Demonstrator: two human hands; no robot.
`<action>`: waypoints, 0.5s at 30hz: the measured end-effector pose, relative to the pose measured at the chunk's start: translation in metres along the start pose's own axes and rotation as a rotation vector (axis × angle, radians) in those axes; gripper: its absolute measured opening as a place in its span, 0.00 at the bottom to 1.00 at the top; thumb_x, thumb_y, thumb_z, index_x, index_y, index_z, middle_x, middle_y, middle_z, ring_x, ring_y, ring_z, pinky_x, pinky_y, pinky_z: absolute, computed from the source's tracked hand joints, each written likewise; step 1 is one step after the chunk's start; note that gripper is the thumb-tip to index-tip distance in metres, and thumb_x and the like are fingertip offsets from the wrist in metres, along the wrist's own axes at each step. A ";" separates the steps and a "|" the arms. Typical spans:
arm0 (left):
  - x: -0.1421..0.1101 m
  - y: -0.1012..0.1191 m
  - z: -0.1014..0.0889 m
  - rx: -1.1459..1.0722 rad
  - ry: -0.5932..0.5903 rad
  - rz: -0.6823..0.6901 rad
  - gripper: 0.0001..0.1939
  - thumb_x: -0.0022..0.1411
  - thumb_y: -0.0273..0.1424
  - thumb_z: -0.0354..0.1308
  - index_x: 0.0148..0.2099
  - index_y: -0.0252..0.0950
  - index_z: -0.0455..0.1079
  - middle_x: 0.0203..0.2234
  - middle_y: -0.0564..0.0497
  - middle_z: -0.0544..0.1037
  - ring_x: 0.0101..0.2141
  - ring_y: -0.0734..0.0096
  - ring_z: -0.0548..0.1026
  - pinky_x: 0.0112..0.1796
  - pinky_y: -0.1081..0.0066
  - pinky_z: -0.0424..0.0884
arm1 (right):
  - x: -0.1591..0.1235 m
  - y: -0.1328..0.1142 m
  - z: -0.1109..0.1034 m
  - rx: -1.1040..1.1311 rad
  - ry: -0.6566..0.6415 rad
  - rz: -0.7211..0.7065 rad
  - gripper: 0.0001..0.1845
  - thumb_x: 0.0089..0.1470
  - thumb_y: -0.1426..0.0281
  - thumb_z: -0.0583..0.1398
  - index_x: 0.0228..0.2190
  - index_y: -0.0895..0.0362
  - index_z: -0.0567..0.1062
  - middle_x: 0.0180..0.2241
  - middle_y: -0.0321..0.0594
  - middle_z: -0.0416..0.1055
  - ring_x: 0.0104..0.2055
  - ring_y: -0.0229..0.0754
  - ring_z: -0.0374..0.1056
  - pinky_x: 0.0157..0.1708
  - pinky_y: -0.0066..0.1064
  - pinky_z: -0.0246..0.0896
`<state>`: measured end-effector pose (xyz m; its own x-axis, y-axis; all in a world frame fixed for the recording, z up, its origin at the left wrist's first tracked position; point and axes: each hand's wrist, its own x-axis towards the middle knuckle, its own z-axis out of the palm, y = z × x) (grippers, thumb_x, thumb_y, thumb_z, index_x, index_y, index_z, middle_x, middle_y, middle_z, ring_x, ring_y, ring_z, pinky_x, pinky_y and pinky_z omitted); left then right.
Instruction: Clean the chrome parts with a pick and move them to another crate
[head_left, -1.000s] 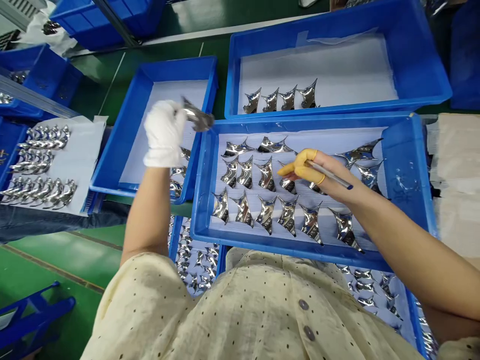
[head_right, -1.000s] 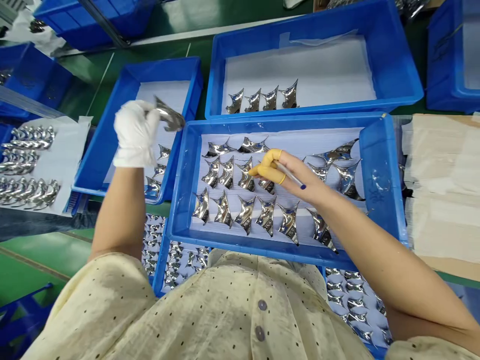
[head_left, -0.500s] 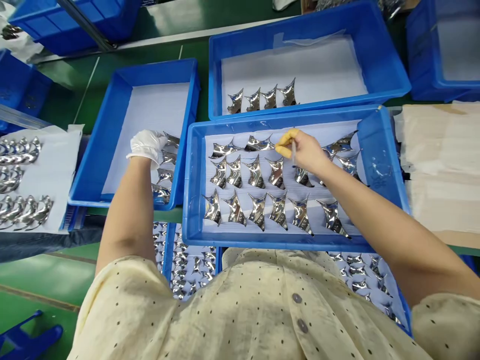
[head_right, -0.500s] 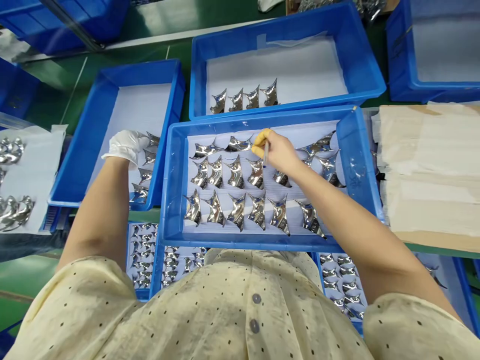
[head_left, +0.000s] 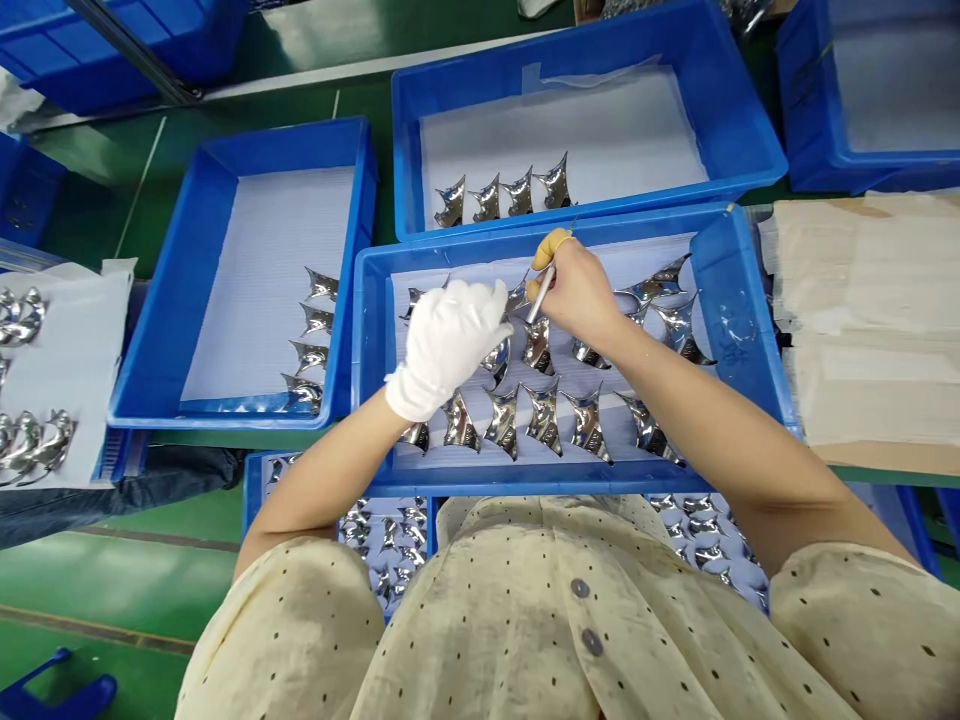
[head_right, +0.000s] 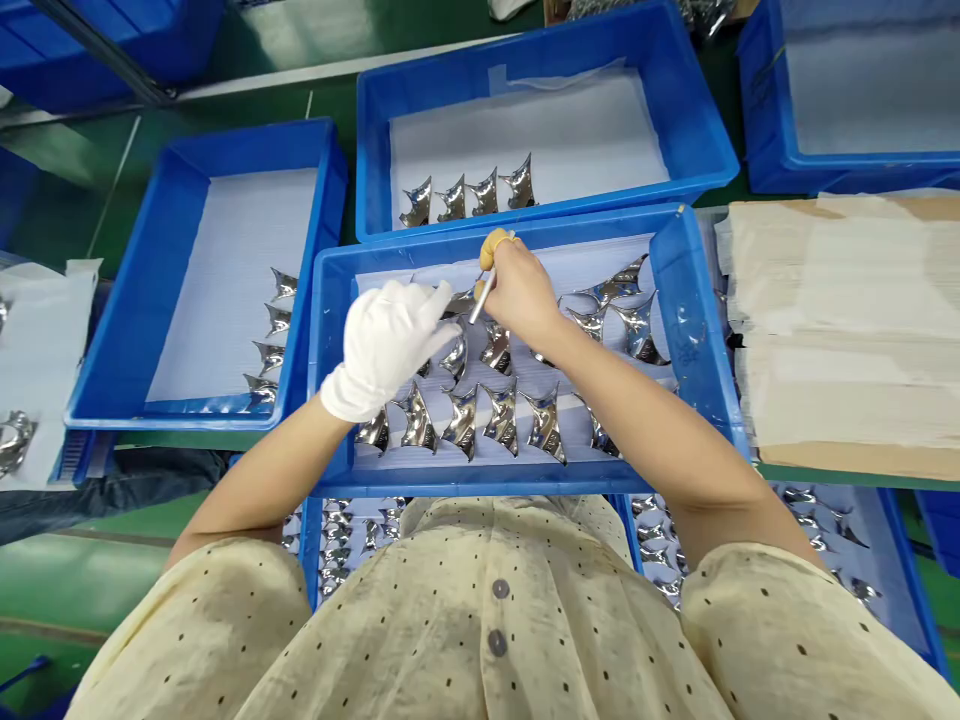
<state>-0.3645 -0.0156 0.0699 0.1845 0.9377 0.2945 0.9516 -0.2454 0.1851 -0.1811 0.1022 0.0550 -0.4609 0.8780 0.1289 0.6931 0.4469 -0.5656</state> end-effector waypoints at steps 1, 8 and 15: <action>0.000 0.010 0.008 0.011 0.004 0.012 0.18 0.68 0.37 0.63 0.58 0.36 0.75 0.39 0.38 0.79 0.43 0.44 0.76 0.41 0.54 0.66 | -0.006 -0.005 -0.007 0.053 0.040 -0.025 0.12 0.54 0.73 0.65 0.36 0.52 0.66 0.38 0.42 0.72 0.45 0.52 0.71 0.50 0.46 0.69; 0.015 0.004 0.034 -0.116 0.212 -0.088 0.17 0.75 0.39 0.53 0.38 0.37 0.77 0.27 0.44 0.75 0.29 0.59 0.74 0.32 0.61 0.65 | -0.041 -0.038 -0.040 0.480 0.162 -0.177 0.19 0.60 0.56 0.68 0.35 0.51 0.64 0.40 0.39 0.72 0.40 0.44 0.74 0.43 0.41 0.73; 0.006 0.013 -0.007 -0.903 0.142 -0.249 0.17 0.75 0.45 0.56 0.47 0.38 0.78 0.31 0.49 0.83 0.30 0.67 0.80 0.35 0.65 0.78 | -0.060 -0.035 -0.036 0.810 0.234 -0.134 0.20 0.57 0.57 0.72 0.37 0.50 0.68 0.42 0.40 0.76 0.48 0.46 0.76 0.51 0.44 0.76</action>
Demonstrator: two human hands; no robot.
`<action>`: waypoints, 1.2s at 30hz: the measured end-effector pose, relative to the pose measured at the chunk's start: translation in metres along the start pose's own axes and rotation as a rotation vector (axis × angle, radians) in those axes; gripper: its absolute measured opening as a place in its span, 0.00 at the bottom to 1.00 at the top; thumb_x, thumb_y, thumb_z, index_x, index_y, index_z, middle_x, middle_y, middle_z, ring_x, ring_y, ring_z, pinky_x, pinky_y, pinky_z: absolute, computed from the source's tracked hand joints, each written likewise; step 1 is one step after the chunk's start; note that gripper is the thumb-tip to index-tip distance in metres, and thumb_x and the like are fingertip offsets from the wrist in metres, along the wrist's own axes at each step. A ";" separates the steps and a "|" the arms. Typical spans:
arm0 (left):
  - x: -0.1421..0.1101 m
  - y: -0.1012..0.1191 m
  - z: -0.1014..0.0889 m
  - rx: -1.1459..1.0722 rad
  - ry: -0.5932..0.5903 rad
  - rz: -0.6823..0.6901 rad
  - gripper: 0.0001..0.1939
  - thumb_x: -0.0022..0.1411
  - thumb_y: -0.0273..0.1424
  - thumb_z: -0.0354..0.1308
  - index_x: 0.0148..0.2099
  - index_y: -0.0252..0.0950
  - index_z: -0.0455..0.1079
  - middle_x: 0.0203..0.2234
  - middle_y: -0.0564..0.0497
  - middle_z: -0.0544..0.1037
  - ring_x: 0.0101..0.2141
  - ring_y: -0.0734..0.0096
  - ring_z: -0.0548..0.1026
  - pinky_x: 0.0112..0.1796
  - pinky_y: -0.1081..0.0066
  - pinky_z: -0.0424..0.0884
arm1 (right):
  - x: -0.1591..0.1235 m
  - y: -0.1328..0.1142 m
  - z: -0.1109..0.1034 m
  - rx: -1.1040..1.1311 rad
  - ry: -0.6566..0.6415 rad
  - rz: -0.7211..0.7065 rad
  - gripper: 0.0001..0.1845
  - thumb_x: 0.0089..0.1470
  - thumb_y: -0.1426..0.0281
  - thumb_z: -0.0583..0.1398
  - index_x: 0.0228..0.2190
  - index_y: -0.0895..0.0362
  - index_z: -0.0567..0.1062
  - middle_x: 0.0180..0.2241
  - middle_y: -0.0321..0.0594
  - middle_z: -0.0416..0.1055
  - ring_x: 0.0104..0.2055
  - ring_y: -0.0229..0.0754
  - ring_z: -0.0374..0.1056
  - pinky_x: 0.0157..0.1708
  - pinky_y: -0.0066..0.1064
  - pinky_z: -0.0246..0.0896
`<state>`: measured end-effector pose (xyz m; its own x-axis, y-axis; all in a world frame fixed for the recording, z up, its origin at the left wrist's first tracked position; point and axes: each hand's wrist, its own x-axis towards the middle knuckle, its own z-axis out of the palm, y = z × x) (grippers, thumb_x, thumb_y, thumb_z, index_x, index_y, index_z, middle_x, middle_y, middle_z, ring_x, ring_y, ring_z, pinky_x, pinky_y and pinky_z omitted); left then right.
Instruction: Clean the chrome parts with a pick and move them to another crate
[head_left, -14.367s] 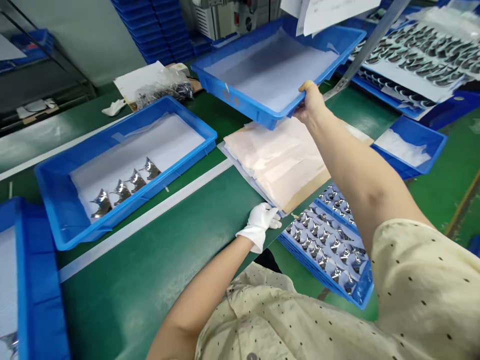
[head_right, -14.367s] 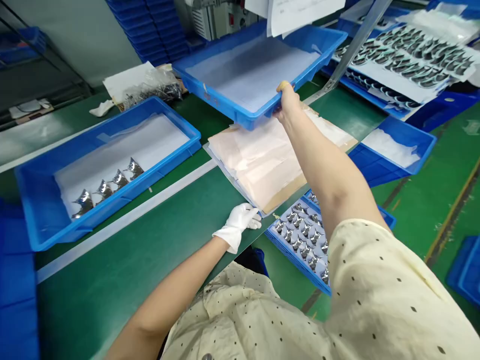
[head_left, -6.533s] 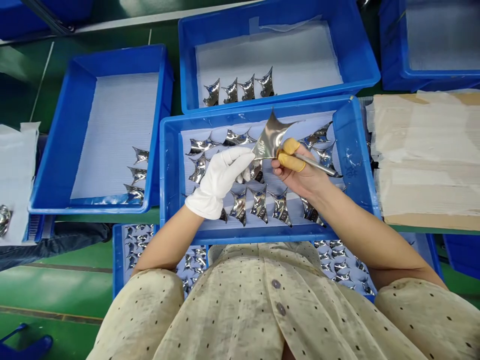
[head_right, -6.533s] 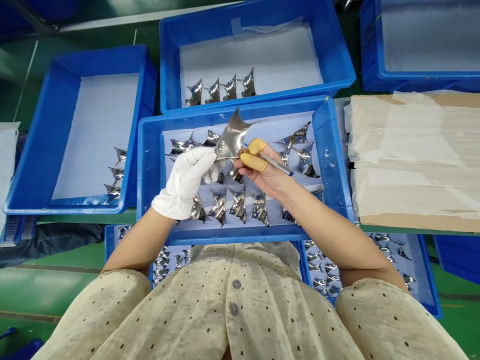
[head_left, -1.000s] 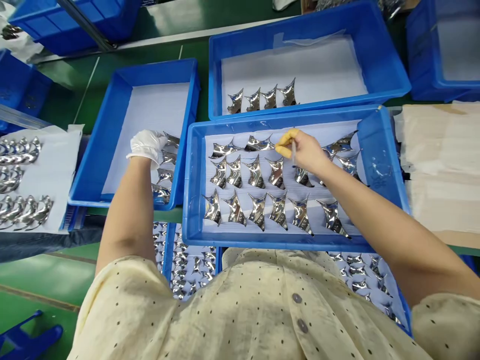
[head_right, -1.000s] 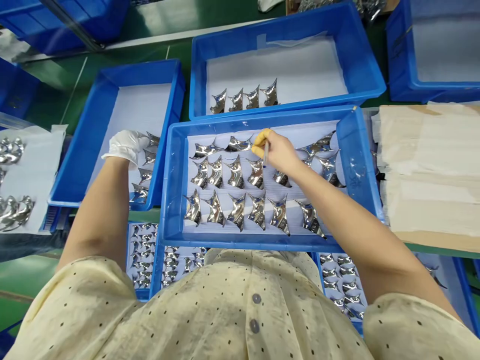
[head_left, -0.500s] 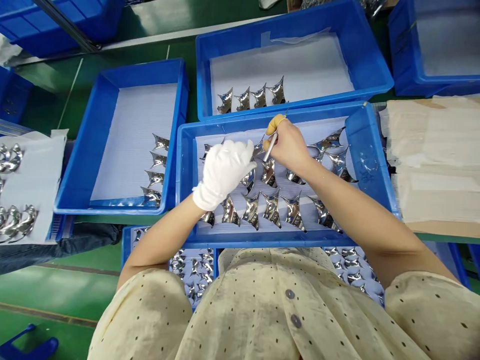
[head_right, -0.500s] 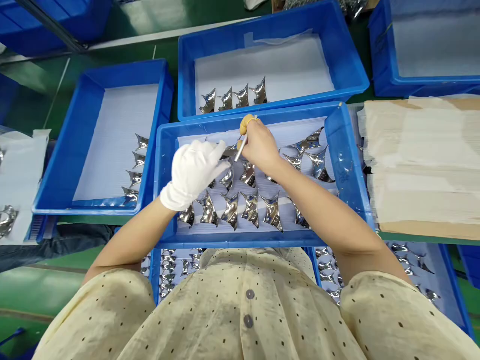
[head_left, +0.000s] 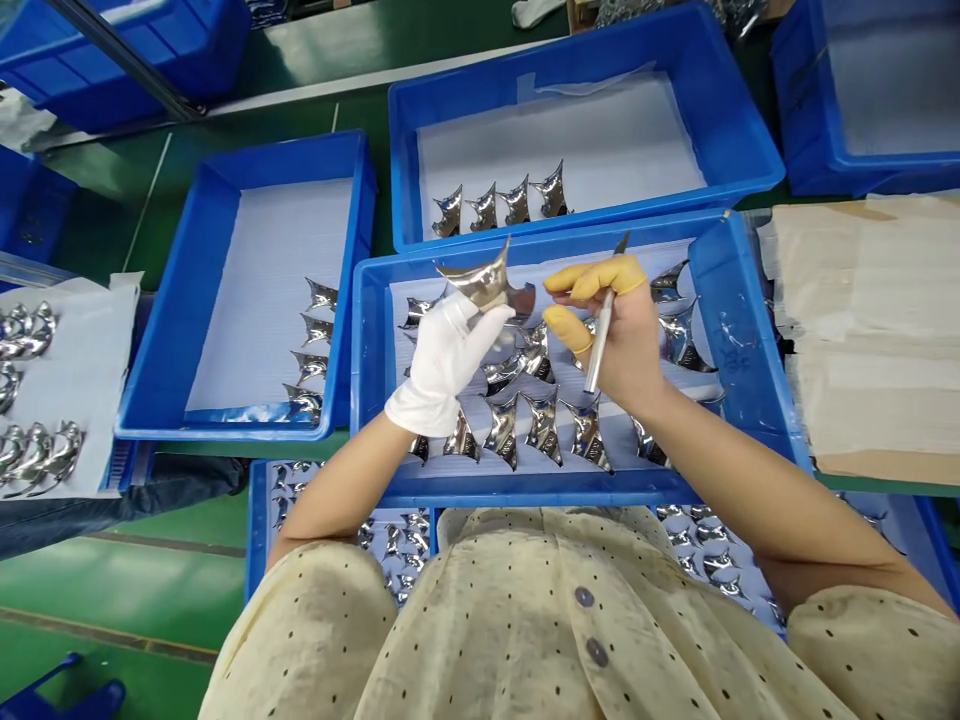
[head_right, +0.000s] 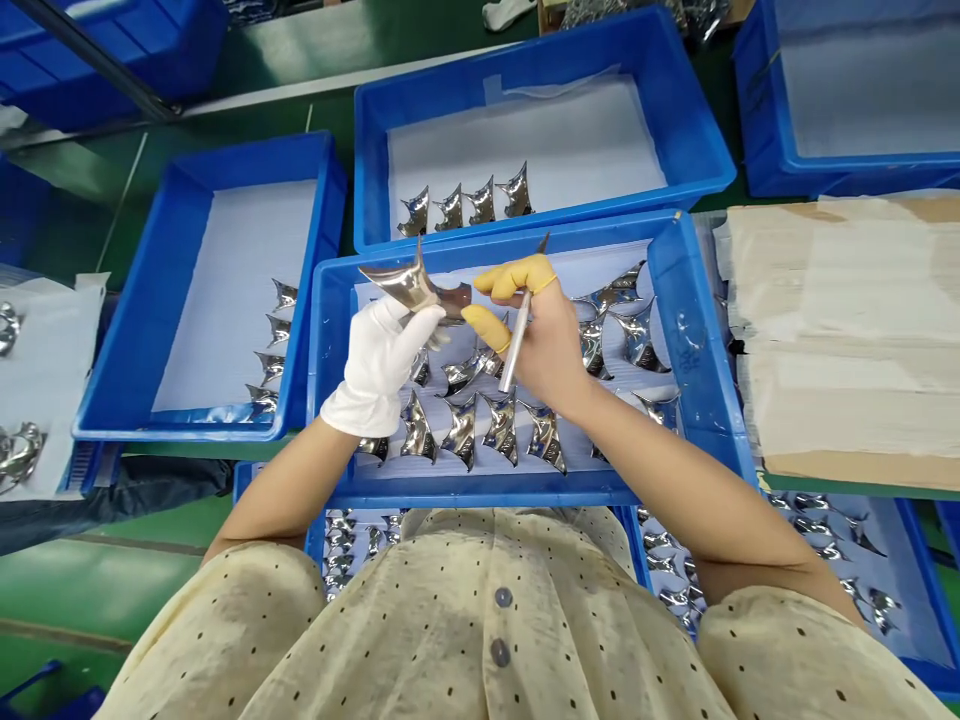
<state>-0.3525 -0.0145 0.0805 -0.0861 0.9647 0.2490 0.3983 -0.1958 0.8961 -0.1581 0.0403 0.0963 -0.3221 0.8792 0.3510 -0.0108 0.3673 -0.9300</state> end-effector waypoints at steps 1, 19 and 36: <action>-0.005 0.004 0.001 -0.034 -0.019 -0.037 0.17 0.75 0.45 0.57 0.48 0.37 0.78 0.31 0.49 0.84 0.29 0.67 0.81 0.35 0.65 0.79 | -0.001 0.003 0.001 0.054 -0.024 0.070 0.22 0.56 0.54 0.73 0.37 0.49 0.67 0.45 0.41 0.77 0.50 0.47 0.76 0.55 0.47 0.75; -0.033 -0.023 0.026 0.519 0.097 0.298 0.34 0.74 0.56 0.53 0.68 0.38 0.73 0.27 0.50 0.82 0.25 0.69 0.78 0.29 0.70 0.72 | -0.008 0.026 0.016 0.327 -0.167 0.322 0.34 0.46 0.42 0.74 0.31 0.50 0.62 0.31 0.33 0.71 0.30 0.40 0.69 0.36 0.38 0.71; -0.018 0.005 -0.001 -0.335 0.002 -0.231 0.20 0.71 0.51 0.61 0.48 0.39 0.79 0.17 0.57 0.71 0.16 0.76 0.68 0.20 0.73 0.66 | -0.010 0.023 0.008 0.411 -0.164 0.270 0.22 0.51 0.56 0.76 0.34 0.52 0.72 0.30 0.32 0.73 0.30 0.34 0.69 0.35 0.31 0.72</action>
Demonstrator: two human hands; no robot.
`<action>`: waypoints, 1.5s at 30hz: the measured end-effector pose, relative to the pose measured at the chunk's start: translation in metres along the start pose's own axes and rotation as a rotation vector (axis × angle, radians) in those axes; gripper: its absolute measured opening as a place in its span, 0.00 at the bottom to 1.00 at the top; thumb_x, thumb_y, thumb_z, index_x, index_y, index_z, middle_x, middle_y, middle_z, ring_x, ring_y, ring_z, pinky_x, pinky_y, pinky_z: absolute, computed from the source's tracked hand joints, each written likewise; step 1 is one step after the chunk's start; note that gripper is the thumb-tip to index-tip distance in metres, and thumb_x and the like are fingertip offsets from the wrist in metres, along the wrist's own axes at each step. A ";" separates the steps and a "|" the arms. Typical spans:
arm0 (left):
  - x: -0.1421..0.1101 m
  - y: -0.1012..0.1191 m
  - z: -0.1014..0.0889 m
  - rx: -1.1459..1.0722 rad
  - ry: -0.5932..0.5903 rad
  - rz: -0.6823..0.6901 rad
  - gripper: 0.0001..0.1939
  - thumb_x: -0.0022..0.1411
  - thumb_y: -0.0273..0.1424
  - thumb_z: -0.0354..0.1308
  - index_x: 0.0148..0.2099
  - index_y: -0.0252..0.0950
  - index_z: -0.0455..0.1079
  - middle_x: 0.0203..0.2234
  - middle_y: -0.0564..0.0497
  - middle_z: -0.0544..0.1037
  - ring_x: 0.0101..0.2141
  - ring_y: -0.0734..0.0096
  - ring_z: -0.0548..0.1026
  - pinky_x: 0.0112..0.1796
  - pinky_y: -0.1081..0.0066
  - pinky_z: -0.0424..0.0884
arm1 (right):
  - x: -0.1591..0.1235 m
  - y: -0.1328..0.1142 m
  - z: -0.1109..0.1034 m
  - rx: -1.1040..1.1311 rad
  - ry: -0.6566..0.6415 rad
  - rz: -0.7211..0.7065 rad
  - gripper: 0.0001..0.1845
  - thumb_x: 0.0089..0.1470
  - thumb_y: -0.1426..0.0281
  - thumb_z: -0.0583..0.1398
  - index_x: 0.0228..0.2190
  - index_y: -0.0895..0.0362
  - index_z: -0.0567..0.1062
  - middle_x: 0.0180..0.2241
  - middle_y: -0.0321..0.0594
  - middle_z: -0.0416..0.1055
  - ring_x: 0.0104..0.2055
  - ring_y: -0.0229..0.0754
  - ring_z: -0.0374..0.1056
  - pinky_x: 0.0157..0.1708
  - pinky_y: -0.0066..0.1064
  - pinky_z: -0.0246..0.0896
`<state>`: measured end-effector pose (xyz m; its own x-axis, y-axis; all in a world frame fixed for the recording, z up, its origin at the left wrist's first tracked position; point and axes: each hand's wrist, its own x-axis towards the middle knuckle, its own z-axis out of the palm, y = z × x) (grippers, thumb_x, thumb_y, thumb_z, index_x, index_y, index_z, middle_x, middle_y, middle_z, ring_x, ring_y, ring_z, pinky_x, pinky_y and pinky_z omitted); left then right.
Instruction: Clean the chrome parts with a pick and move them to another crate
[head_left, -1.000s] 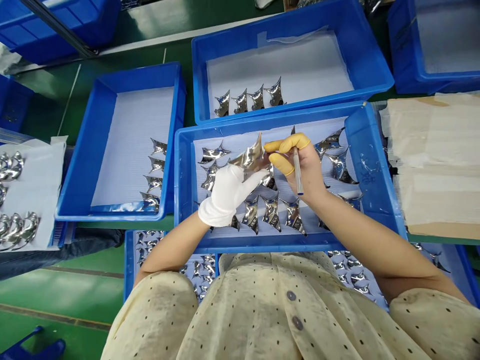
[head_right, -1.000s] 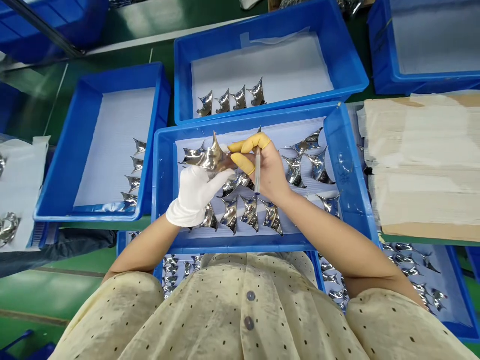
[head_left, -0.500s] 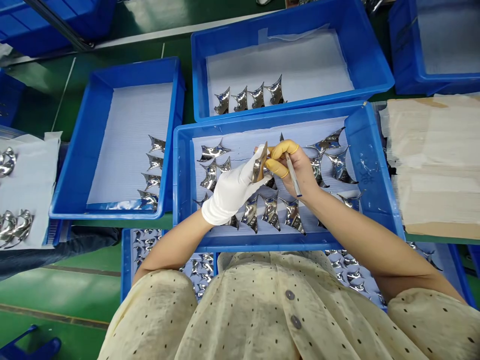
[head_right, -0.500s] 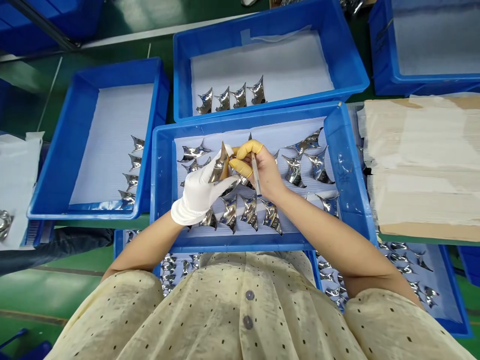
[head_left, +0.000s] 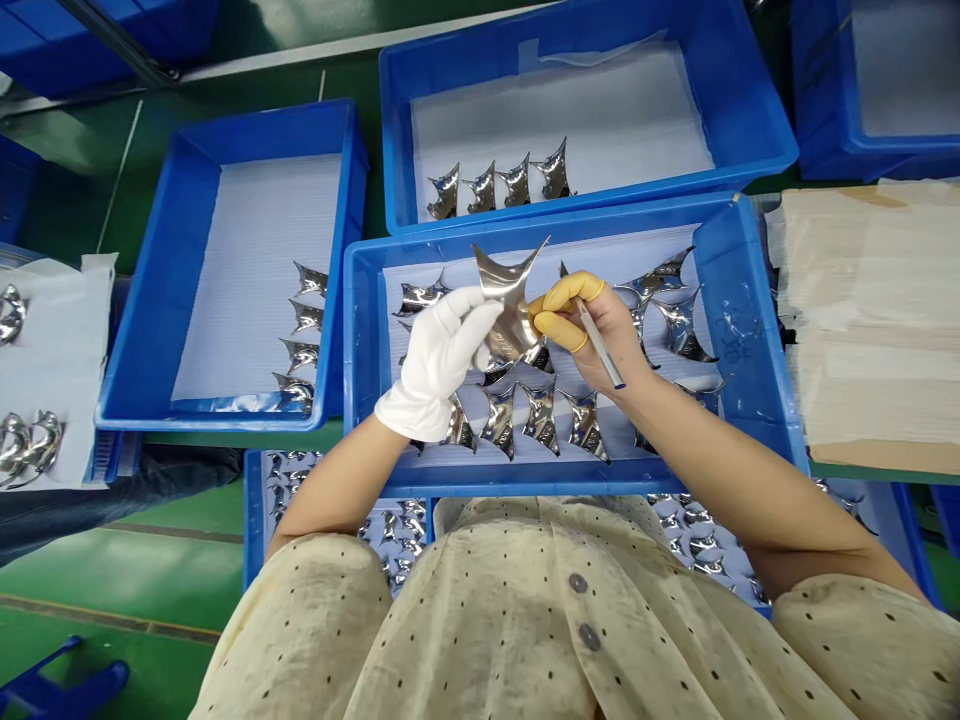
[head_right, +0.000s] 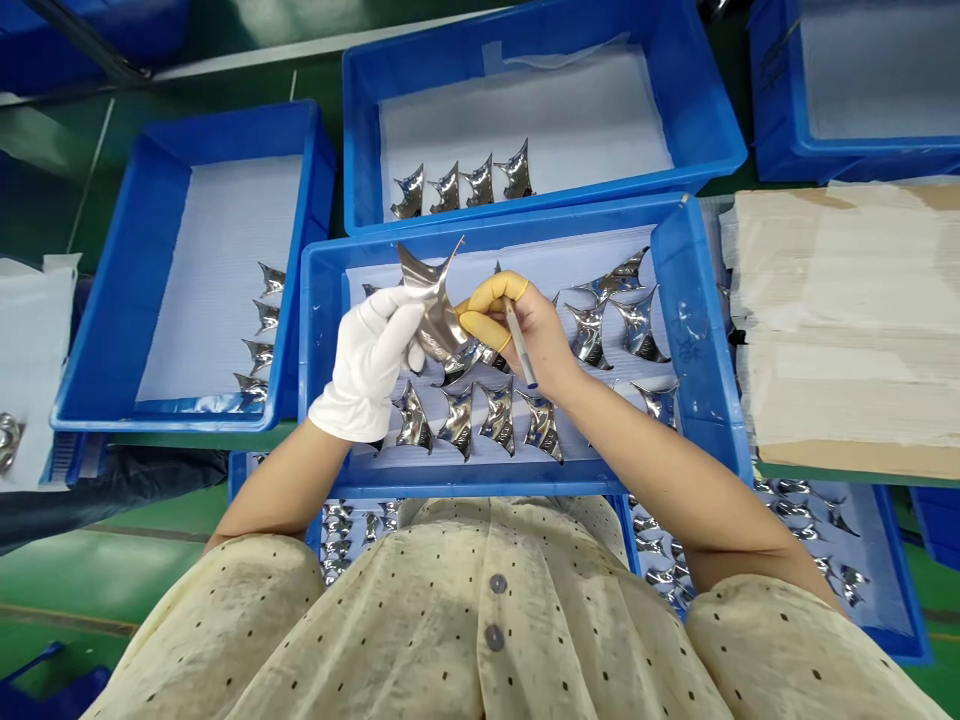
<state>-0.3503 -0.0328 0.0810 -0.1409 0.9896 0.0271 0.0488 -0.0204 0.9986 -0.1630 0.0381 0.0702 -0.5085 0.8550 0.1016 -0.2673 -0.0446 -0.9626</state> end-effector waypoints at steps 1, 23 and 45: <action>0.001 0.001 -0.002 -0.059 0.014 -0.032 0.20 0.70 0.50 0.63 0.47 0.39 0.79 0.17 0.57 0.71 0.16 0.76 0.67 0.18 0.74 0.64 | -0.001 -0.001 0.001 0.018 -0.005 0.029 0.21 0.52 0.57 0.76 0.34 0.52 0.72 0.30 0.32 0.73 0.30 0.34 0.69 0.35 0.30 0.73; 0.012 -0.007 -0.005 -0.141 0.000 -0.050 0.23 0.70 0.55 0.61 0.42 0.38 0.76 0.25 0.53 0.76 0.19 0.77 0.68 0.20 0.74 0.63 | -0.010 -0.015 0.012 0.079 -0.067 0.197 0.25 0.49 0.56 0.77 0.31 0.53 0.68 0.39 0.38 0.81 0.39 0.41 0.78 0.35 0.32 0.78; 0.005 0.003 -0.006 -0.384 -0.205 -0.111 0.23 0.63 0.54 0.69 0.47 0.40 0.79 0.31 0.52 0.80 0.20 0.80 0.70 0.19 0.76 0.65 | 0.005 0.004 0.001 0.684 0.137 0.527 0.26 0.40 0.78 0.77 0.30 0.54 0.66 0.29 0.26 0.74 0.29 0.29 0.71 0.26 0.18 0.69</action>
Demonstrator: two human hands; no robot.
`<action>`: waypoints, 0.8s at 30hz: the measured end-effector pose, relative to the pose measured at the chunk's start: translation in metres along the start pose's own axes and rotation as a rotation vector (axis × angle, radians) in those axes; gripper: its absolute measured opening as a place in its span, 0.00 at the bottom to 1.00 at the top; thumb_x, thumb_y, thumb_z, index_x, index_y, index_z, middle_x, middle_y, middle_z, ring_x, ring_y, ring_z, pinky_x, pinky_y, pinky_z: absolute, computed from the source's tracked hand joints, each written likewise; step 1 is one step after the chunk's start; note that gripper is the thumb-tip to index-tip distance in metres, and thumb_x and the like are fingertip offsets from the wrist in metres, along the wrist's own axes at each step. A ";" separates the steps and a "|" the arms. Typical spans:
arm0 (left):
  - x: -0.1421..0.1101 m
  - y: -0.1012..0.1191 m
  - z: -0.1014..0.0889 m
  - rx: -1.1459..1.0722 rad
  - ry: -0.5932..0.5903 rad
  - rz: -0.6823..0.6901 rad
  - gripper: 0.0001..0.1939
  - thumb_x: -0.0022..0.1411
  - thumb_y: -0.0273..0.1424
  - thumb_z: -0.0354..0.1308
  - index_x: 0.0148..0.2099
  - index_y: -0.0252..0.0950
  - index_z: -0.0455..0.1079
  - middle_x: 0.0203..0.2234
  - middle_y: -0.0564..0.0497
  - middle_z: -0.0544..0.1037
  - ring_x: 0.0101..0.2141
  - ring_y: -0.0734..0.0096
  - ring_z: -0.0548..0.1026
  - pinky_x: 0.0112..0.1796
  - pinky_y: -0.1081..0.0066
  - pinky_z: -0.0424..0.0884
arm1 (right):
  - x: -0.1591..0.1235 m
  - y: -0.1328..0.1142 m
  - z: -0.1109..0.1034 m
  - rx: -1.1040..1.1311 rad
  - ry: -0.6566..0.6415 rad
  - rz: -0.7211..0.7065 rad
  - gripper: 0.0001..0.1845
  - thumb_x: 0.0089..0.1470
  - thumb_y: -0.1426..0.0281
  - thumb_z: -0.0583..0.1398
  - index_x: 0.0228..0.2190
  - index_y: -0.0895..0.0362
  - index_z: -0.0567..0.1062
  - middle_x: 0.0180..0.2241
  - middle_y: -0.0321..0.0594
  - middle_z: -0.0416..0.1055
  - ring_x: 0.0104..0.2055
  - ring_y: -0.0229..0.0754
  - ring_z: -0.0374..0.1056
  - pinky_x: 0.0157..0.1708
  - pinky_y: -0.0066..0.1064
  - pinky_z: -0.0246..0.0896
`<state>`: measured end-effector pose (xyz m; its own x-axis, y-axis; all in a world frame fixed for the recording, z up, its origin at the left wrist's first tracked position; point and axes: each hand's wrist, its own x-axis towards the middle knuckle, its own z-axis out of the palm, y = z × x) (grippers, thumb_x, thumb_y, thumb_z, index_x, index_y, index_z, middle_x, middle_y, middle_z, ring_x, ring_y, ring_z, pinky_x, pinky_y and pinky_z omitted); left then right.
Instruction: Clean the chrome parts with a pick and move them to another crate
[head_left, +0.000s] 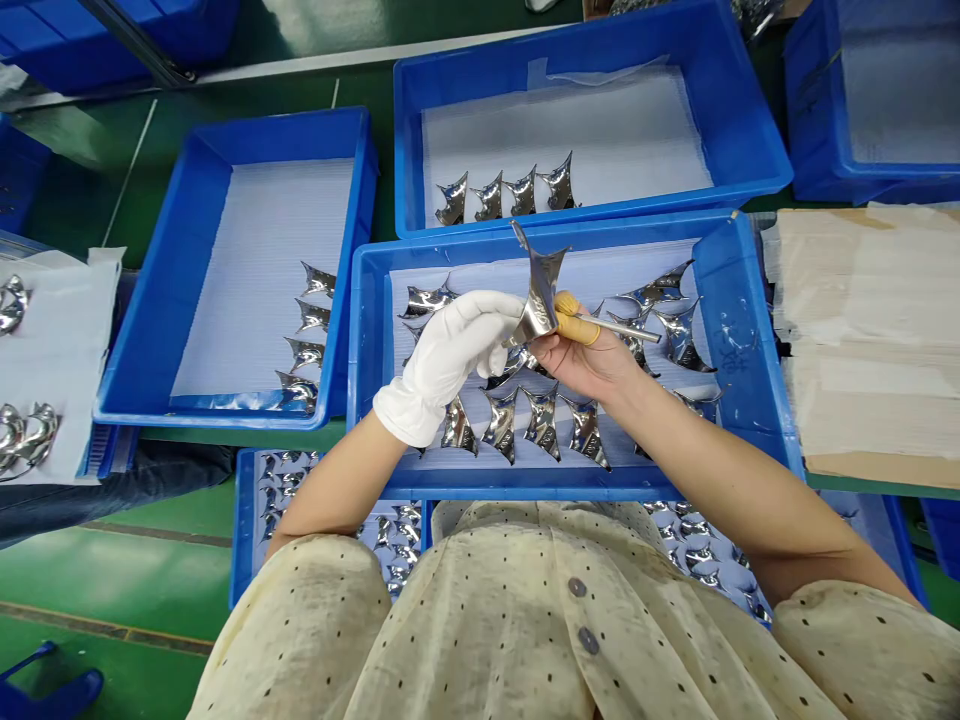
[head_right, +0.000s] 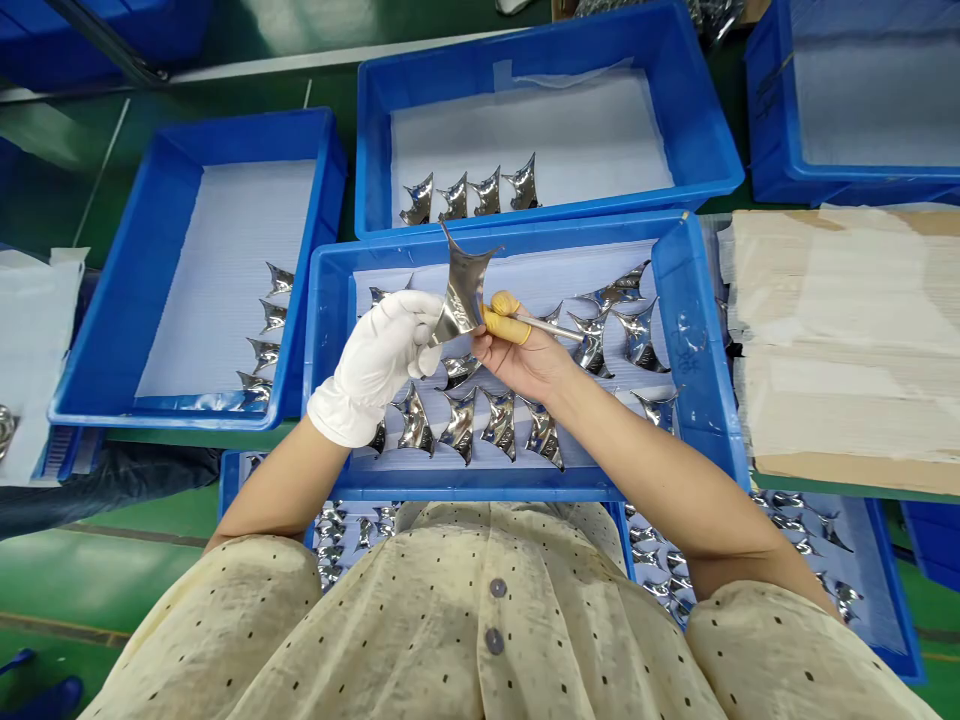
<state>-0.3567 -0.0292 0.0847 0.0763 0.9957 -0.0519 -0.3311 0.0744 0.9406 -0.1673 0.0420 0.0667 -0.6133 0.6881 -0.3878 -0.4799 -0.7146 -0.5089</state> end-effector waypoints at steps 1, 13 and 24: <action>0.000 -0.001 -0.002 0.068 -0.001 0.020 0.22 0.62 0.52 0.70 0.47 0.41 0.80 0.29 0.53 0.79 0.21 0.79 0.70 0.21 0.75 0.67 | 0.001 -0.002 -0.002 -0.093 -0.031 -0.074 0.27 0.39 0.75 0.79 0.28 0.54 0.66 0.29 0.27 0.74 0.28 0.29 0.70 0.26 0.19 0.69; 0.019 -0.028 -0.029 0.285 -0.025 0.104 0.21 0.67 0.50 0.67 0.49 0.38 0.81 0.41 0.45 0.86 0.36 0.65 0.82 0.36 0.65 0.78 | -0.014 -0.019 -0.004 -0.874 -0.156 -0.573 0.20 0.55 0.58 0.74 0.27 0.53 0.70 0.36 0.39 0.80 0.42 0.44 0.79 0.50 0.44 0.76; 0.014 -0.004 -0.014 -0.012 0.113 0.094 0.24 0.56 0.54 0.73 0.38 0.40 0.73 0.23 0.55 0.76 0.22 0.77 0.72 0.24 0.70 0.71 | -0.007 -0.010 -0.004 -0.607 -0.051 -0.327 0.26 0.48 0.54 0.77 0.32 0.51 0.68 0.40 0.35 0.80 0.38 0.40 0.77 0.41 0.36 0.78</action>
<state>-0.3678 -0.0144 0.0759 -0.0620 0.9981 -0.0020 -0.3427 -0.0194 0.9393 -0.1564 0.0449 0.0713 -0.5328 0.8387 -0.1124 -0.2179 -0.2643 -0.9395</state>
